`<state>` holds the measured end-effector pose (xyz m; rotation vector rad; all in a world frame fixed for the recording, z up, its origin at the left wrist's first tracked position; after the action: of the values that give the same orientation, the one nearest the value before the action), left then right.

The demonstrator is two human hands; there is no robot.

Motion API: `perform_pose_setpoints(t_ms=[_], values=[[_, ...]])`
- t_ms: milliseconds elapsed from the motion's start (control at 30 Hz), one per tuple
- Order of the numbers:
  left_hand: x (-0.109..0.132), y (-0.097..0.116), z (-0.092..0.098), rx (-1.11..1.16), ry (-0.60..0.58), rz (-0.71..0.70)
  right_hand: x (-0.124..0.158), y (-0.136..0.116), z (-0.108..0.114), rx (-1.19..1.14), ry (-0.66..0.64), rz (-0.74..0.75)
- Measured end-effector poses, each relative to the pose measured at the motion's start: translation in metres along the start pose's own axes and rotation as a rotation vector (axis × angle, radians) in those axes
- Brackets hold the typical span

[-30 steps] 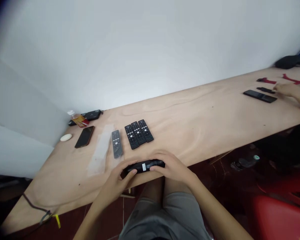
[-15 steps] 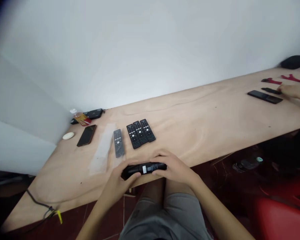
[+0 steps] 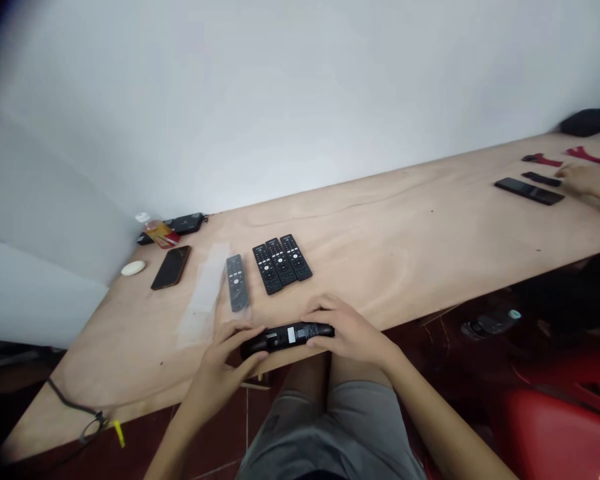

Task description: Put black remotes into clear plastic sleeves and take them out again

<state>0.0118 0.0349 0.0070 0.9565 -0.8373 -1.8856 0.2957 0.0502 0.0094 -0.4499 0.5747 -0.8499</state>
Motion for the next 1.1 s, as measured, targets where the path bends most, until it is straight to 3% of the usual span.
perform_pose_setpoints(t_ms=[167, 300, 400, 533, 600, 700, 833, 967, 1100], values=[[-0.018, 0.005, -0.030, 0.025, -0.071, -0.065, -0.001, -0.004, -0.003, 0.052, -0.025, 0.011], [-0.013, 0.012, -0.023, 0.016, -0.049, -0.045, 0.001, -0.007, -0.004, 0.049, -0.009, 0.085], [-0.001, 0.009, 0.010, -0.038, 0.046, -0.058, 0.003, -0.005, -0.003, -0.010, 0.037, 0.051], [0.003, -0.011, 0.078, -0.346, 0.364, -0.186, 0.001, 0.000, -0.004, -0.028, 0.099, -0.038], [-0.007, -0.025, 0.101, -0.506, 0.365, -0.182, -0.002, 0.003, -0.006, -0.023, 0.141, -0.093], [-0.025, -0.032, 0.114, -0.608, 0.291, -0.194, -0.005, 0.004, -0.007, 0.021, 0.191, -0.155], [-0.030, -0.006, 0.097, -0.540, 0.339, -0.207, -0.001, -0.004, -0.006, 0.180, 0.188, -0.125], [-0.018, 0.019, 0.048, -0.379, 0.277, -0.132, 0.007, -0.009, -0.004, 0.216, 0.160, -0.099], [-0.011, 0.018, -0.003, -0.106, 0.232, -0.014, 0.018, -0.006, 0.006, 0.089, 0.169, -0.068]])
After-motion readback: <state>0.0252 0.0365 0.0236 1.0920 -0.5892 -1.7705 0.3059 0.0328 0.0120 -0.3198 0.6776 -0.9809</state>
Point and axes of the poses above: each hand's wrist, its own x-axis away from the middle knuckle, its own z-axis out of the back of the hand, y = z × x, the point moved 4 cm from there along -x, towards the middle knuckle, and after that the axes turned 15 degrees about x, right-handed, at the moved point
